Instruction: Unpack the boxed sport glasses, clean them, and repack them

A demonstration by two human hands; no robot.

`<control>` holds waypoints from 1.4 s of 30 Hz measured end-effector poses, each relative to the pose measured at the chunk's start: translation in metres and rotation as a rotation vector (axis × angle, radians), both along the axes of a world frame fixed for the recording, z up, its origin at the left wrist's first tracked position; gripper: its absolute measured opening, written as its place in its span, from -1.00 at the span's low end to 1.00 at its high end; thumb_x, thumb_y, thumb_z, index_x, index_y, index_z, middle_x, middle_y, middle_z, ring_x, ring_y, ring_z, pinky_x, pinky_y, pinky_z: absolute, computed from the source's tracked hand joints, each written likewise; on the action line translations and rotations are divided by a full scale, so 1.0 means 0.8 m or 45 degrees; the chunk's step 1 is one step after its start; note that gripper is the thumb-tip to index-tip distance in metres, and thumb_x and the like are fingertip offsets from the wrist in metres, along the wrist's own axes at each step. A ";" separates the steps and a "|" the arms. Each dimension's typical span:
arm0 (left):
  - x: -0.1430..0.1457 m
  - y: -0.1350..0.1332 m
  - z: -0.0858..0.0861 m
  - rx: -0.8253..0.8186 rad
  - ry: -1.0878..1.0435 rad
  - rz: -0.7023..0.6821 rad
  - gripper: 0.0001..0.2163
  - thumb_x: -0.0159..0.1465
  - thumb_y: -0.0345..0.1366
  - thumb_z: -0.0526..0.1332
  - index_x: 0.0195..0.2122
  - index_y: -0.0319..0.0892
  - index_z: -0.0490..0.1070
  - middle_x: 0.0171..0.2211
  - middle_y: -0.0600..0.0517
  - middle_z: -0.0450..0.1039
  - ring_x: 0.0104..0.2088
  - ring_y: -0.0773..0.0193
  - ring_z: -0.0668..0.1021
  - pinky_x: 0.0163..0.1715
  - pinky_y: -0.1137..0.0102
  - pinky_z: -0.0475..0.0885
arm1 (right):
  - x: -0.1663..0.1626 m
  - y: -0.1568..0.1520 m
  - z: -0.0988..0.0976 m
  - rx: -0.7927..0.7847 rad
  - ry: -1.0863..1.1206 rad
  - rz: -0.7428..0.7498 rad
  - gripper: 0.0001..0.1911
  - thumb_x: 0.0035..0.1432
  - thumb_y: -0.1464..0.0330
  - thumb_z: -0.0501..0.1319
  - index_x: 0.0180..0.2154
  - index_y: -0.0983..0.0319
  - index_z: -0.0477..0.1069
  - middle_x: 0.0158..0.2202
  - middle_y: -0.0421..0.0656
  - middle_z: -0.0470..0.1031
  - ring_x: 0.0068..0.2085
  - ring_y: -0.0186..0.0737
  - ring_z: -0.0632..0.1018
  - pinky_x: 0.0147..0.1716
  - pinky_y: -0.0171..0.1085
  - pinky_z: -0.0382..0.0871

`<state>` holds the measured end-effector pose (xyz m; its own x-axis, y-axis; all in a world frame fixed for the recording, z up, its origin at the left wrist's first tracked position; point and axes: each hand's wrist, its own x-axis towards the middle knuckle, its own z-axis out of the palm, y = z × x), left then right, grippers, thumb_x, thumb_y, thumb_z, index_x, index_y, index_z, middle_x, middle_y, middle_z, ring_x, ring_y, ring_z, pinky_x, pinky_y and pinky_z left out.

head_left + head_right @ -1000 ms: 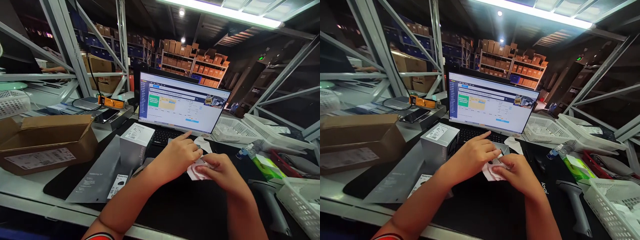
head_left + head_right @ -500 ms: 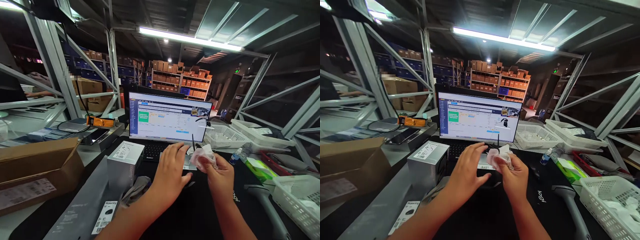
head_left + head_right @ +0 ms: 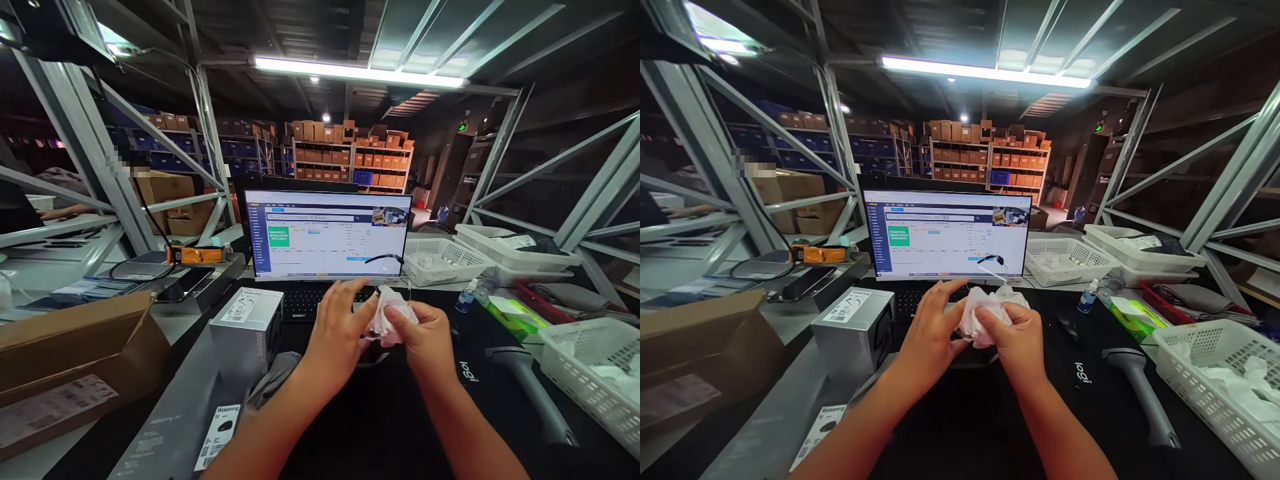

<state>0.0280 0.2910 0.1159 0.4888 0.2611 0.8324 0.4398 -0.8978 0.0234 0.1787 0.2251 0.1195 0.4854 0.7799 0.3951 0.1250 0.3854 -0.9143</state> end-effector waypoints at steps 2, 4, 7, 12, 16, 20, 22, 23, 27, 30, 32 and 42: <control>-0.004 0.003 0.005 0.049 0.094 -0.065 -0.40 0.07 -0.56 0.36 0.13 -0.07 0.31 0.25 -0.18 0.30 0.24 -0.07 0.39 0.23 -0.07 0.38 | 0.015 -0.001 0.004 0.003 0.112 0.036 -0.60 -0.15 0.06 0.52 -0.56 0.27 0.56 -0.65 -0.20 0.43 -0.62 -0.30 0.35 -0.68 -0.32 0.26; -0.006 0.006 0.010 0.125 0.153 -0.116 -0.50 0.13 -0.55 0.32 0.08 -0.04 0.35 0.25 -0.15 0.32 0.24 -0.02 0.40 0.24 -0.04 0.38 | 0.030 -0.001 0.008 0.039 0.225 0.075 -0.61 -0.16 0.07 0.54 -0.51 0.25 0.58 -0.63 -0.19 0.47 -0.63 -0.29 0.38 -0.69 -0.32 0.27; -0.002 0.010 0.011 0.240 0.161 -0.147 -0.65 0.23 -0.51 0.25 0.00 -0.03 0.38 0.23 -0.11 0.37 0.22 0.07 0.44 0.26 0.00 0.36 | 0.041 0.003 0.013 0.105 0.371 0.142 -0.63 -0.14 0.08 0.53 -0.47 0.24 0.58 -0.61 -0.19 0.49 -0.65 -0.32 0.36 -0.69 -0.32 0.26; 0.018 0.023 -0.006 0.330 -0.032 -0.066 -0.83 0.30 -0.36 0.26 -0.08 -0.13 0.39 0.14 -0.20 0.47 0.15 0.02 0.51 0.24 -0.07 0.36 | 0.013 0.012 0.008 0.237 0.529 0.119 -0.69 -0.02 0.13 0.49 -0.37 0.23 0.58 -0.50 -0.18 0.56 -0.56 -0.31 0.43 -0.58 -0.33 0.32; 0.027 0.030 -0.022 0.361 -0.355 -0.124 -0.91 0.40 -0.34 0.12 -0.17 -0.17 0.40 -0.13 -0.13 0.60 -0.07 0.16 0.62 0.12 0.09 0.49 | -0.029 0.014 -0.017 0.228 0.406 0.049 -0.71 -0.04 0.18 0.51 -0.31 0.21 0.62 -0.41 -0.18 0.60 -0.44 -0.25 0.50 -0.44 -0.27 0.43; 0.027 0.026 -0.027 0.328 -0.471 -0.067 -0.92 0.36 -0.40 0.15 -0.19 -0.16 0.43 -0.21 -0.09 0.62 -0.18 0.18 0.65 0.01 0.16 0.56 | -0.046 0.017 -0.032 0.261 0.207 -0.126 -0.77 -0.06 0.26 0.52 -0.33 0.19 0.63 -0.34 -0.17 0.60 -0.27 -0.16 0.54 -0.24 -0.22 0.47; 0.027 0.023 -0.024 0.344 -0.469 -0.065 -0.91 0.38 -0.34 0.15 -0.21 -0.15 0.45 -0.24 -0.08 0.63 -0.21 0.17 0.67 -0.02 0.17 0.58 | -0.034 0.018 -0.024 0.256 0.309 -0.044 -0.73 -0.10 0.26 0.54 -0.32 0.20 0.63 -0.33 -0.16 0.61 -0.29 -0.16 0.55 -0.25 -0.21 0.48; 0.028 0.021 -0.021 0.364 -0.435 -0.085 -0.90 0.39 -0.32 0.16 -0.21 -0.14 0.46 -0.24 -0.07 0.64 -0.20 0.17 0.68 -0.01 0.18 0.58 | -0.023 0.018 -0.016 0.234 0.419 0.038 -0.71 -0.12 0.24 0.55 -0.32 0.20 0.62 -0.35 -0.17 0.62 -0.33 -0.17 0.55 -0.29 -0.22 0.48; 0.033 0.014 -0.017 0.431 -0.292 -0.169 -0.99 0.32 -0.36 0.29 -0.25 -0.12 0.47 -0.20 0.01 0.68 -0.12 0.17 0.69 0.07 0.19 0.55 | 0.012 0.016 0.010 0.175 0.825 0.307 -0.63 -0.18 0.20 0.57 -0.34 0.21 0.58 -0.40 -0.17 0.62 -0.41 -0.22 0.56 -0.40 -0.27 0.48; 0.033 0.015 -0.022 0.386 -0.331 -0.142 -0.99 0.34 -0.36 0.26 -0.25 -0.13 0.47 -0.19 -0.04 0.67 -0.13 0.15 0.69 0.03 0.18 0.58 | -0.003 0.018 0.006 0.216 0.854 0.308 -0.60 -0.23 0.22 0.58 -0.33 0.22 0.57 -0.39 -0.19 0.61 -0.43 -0.27 0.55 -0.43 -0.31 0.47; 0.031 0.019 -0.025 0.358 -0.390 -0.105 -0.94 0.35 -0.36 0.21 -0.21 -0.14 0.48 -0.21 -0.09 0.67 -0.15 0.13 0.69 -0.01 0.18 0.60 | -0.024 0.020 -0.004 0.221 0.780 0.262 -0.61 -0.24 0.27 0.59 -0.32 0.22 0.57 -0.41 -0.21 0.61 -0.45 -0.28 0.53 -0.45 -0.32 0.47; 0.030 0.021 -0.014 0.471 -0.189 -0.146 -0.97 0.30 -0.41 0.29 -0.27 -0.15 0.48 -0.18 0.01 0.68 -0.11 0.17 0.69 -0.01 0.27 0.61 | 0.015 0.024 0.019 0.172 1.053 0.485 -0.61 -0.32 0.30 0.61 -0.39 0.21 0.56 -0.37 -0.21 0.64 -0.38 -0.30 0.58 -0.35 -0.36 0.52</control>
<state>0.0524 0.3078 0.1044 0.3646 -0.1182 0.9236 0.3528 -0.9004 -0.2545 0.1907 0.2446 0.1348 0.3737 0.9175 0.1359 -0.7060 0.3764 -0.5999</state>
